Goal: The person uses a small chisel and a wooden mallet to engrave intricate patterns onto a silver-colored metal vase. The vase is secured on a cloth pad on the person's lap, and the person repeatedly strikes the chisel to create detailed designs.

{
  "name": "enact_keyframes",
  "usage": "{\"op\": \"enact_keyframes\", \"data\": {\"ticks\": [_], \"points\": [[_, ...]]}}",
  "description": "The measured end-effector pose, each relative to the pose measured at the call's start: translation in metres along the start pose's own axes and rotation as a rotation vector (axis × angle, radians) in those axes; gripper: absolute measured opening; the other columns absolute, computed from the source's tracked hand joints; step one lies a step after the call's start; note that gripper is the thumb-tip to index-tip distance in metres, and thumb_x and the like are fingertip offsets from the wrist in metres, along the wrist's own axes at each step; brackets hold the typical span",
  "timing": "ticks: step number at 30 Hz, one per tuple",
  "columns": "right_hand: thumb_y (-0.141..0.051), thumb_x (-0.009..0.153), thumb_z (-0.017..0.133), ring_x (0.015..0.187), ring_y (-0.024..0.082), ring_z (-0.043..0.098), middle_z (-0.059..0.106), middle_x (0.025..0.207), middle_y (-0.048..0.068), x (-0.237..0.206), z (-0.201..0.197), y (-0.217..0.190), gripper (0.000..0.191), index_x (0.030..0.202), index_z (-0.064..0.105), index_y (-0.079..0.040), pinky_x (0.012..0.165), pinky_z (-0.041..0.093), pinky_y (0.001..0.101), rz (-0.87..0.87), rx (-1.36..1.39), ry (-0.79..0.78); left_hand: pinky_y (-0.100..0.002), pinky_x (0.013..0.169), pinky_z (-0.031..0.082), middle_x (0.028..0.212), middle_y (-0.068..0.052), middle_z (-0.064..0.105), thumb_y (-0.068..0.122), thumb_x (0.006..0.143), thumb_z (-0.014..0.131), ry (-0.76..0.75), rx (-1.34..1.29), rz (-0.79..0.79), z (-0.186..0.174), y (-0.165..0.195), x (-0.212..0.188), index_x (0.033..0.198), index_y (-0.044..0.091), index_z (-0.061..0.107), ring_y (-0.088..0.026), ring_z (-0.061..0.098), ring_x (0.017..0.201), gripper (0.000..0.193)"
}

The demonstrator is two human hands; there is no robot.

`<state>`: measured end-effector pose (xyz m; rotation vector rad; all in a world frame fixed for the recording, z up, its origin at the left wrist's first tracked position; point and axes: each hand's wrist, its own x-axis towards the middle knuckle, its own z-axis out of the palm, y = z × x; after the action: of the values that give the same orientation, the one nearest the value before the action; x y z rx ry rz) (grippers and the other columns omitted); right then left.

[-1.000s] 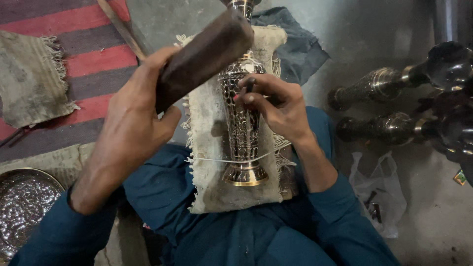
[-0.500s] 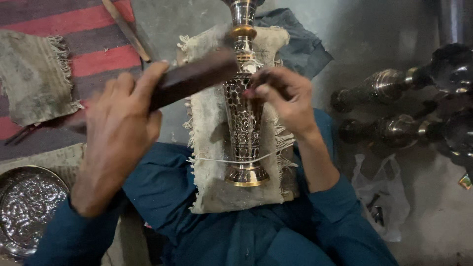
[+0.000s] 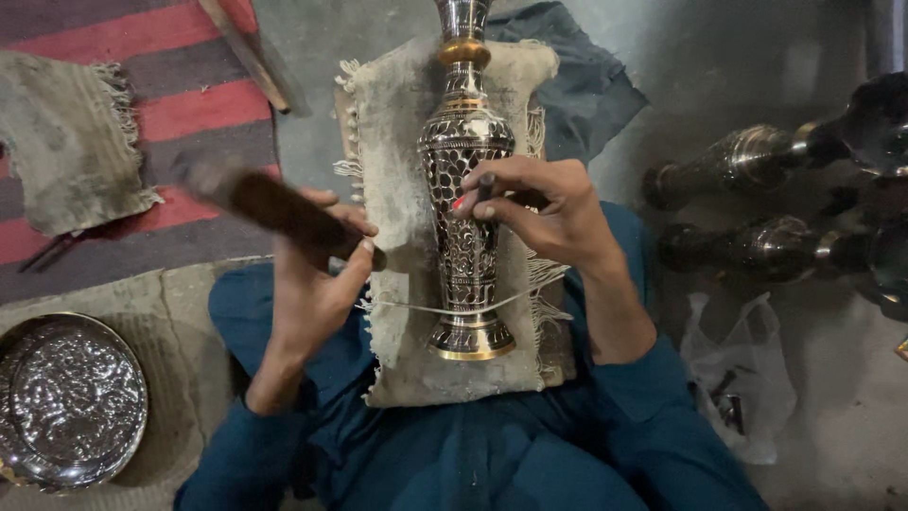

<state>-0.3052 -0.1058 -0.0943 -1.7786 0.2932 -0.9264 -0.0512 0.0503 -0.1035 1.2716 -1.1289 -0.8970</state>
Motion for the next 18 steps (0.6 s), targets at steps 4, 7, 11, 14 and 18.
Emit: {"op": "enact_keyframes", "data": {"ticks": [4, 7, 11, 14, 18], "points": [[0.002, 0.096, 0.076, 0.097, 0.022, 0.079, 0.076, 0.106, 0.014, -0.003, 0.001, 0.01, 0.024, 0.119, 0.069, 0.002, 0.083, 0.068, 0.0305, 0.018, 0.041, 0.045, -0.038, 0.076, 0.057, 0.103, -0.016, 0.067, 0.002, 0.089, 0.073, -0.044, 0.527, -0.027, -0.005, 0.038, 0.019, 0.134, 0.004, 0.044, -0.03, 0.07, 0.092, 0.054], [0.002, 0.095, 0.077, 0.095, 0.021, 0.079, 0.076, 0.106, 0.014, -0.002, -0.001, 0.018, 0.026, 0.12, 0.07, 0.002, 0.082, 0.069, 0.0305, -0.015, 0.083, 0.039, -0.044, 0.074, 0.054, 0.101, -0.024, 0.067, 0.005, 0.084, 0.075, -0.108, 0.863, -0.004, -0.011, 0.072, 0.029, 0.138, 0.006, 0.046, -0.041, 0.07, 0.092, 0.061], [-0.001, 0.096, 0.077, 0.098, 0.021, 0.079, 0.076, 0.107, 0.014, -0.001, -0.002, 0.02, 0.03, 0.124, 0.068, 0.002, 0.085, 0.07, 0.0307, -0.049, 0.087, 0.019, -0.049, 0.081, 0.055, 0.108, -0.025, 0.067, 0.002, 0.08, 0.075, -0.208, 1.072, 0.082, -0.008, 0.111, 0.037, 0.142, 0.014, 0.05, -0.044, 0.07, 0.094, 0.069], [-0.002, 0.096, 0.078, 0.096, 0.021, 0.079, 0.077, 0.105, 0.013, -0.002, 0.0, 0.017, 0.026, 0.12, 0.069, 0.001, 0.081, 0.068, 0.029, -0.066, 0.019, 0.051, -0.047, 0.083, 0.056, 0.112, -0.023, 0.067, 0.002, 0.082, 0.073, -0.2, 0.937, 0.125, 0.001, 0.127, 0.044, 0.147, 0.012, 0.045, -0.042, 0.07, 0.1, 0.071], [-0.002, 0.093, 0.08, 0.09, 0.018, 0.079, 0.078, 0.1, 0.012, -0.001, 0.002, 0.016, 0.026, 0.117, 0.071, 0.001, 0.077, 0.068, 0.0276, -0.062, -0.014, 0.075, -0.05, 0.084, 0.055, 0.112, -0.026, 0.065, 0.002, 0.077, 0.076, -0.21, 0.926, 0.209, 0.003, 0.136, 0.048, 0.145, 0.009, 0.044, -0.044, 0.065, 0.103, 0.076]]}}
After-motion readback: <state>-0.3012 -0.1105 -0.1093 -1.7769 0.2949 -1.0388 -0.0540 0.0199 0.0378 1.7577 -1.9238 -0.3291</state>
